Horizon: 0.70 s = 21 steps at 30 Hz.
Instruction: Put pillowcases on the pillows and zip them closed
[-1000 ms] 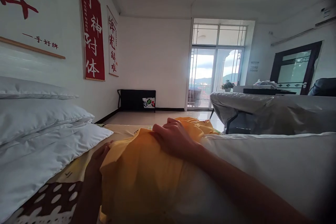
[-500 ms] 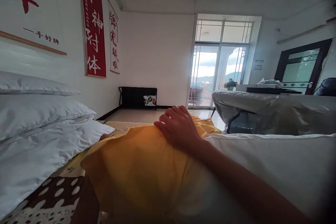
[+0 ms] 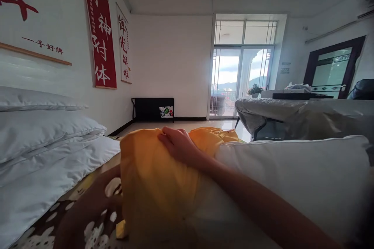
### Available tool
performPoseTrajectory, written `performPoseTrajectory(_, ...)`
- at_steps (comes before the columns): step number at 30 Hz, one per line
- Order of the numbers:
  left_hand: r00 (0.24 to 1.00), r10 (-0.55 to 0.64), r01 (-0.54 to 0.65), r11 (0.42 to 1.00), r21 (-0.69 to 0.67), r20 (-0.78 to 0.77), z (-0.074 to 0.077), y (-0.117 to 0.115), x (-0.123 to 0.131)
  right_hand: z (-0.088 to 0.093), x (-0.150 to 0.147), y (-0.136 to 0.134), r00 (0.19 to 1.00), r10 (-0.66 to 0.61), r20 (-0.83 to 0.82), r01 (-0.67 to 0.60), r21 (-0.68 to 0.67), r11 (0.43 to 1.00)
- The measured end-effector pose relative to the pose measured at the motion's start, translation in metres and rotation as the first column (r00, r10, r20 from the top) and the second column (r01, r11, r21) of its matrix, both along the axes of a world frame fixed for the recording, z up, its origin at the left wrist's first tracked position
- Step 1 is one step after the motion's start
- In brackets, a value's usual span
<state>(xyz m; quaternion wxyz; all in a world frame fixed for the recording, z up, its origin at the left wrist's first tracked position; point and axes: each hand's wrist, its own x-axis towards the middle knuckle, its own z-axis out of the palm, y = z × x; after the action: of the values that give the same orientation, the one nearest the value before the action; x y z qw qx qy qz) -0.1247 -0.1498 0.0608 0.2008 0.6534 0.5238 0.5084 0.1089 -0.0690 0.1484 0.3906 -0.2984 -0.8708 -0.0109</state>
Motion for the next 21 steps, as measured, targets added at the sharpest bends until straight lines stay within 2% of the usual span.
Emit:
performPoseTrajectory(2,0.993,0.006,-0.006,1.000,0.005,-0.116,0.004,-0.003,0.008,0.001,0.002,0.005,0.999,0.023,-0.032,-0.023,-0.006,1.000)
performPoseTrajectory(4,0.991,0.006,-0.001,0.999,0.035,-0.132,0.002,0.001,0.007,0.001,0.004,0.008,0.997,0.054,-0.057,-0.054,-0.001,0.999)
performPoseTrajectory(9,0.983,-0.172,0.168,0.984,0.058,0.070,-0.021,0.034,-0.021,0.002,0.006,0.022,0.984,0.081,-0.157,-0.084,-0.010,0.996)
performPoseTrajectory(11,0.967,-0.213,0.204,0.976,0.071,0.137,-0.027,0.046,-0.023,0.002,0.005,0.027,0.984,0.061,-0.166,-0.067,-0.029,0.997)
performPoseTrajectory(14,0.917,-0.163,0.138,0.986,0.095,0.365,-0.027,0.051,-0.013,0.002,0.004,0.027,0.990,0.039,-0.139,-0.041,-0.011,0.999)
performPoseTrajectory(17,0.800,-0.107,0.013,0.987,0.161,0.591,-0.021,0.048,0.000,0.001,0.007,0.017,0.989,0.083,-0.120,-0.082,0.014,0.997)
performPoseTrajectory(19,0.782,-0.069,-0.053,0.983,0.177,0.620,-0.017,0.045,0.007,-0.001,0.009,0.007,0.980,0.145,-0.137,-0.134,0.086,0.987)
performPoseTrajectory(21,0.803,-0.033,-0.106,0.975,0.197,0.594,-0.015,0.042,0.012,-0.003,0.011,-0.002,0.961,0.213,-0.175,-0.168,0.238,0.957)
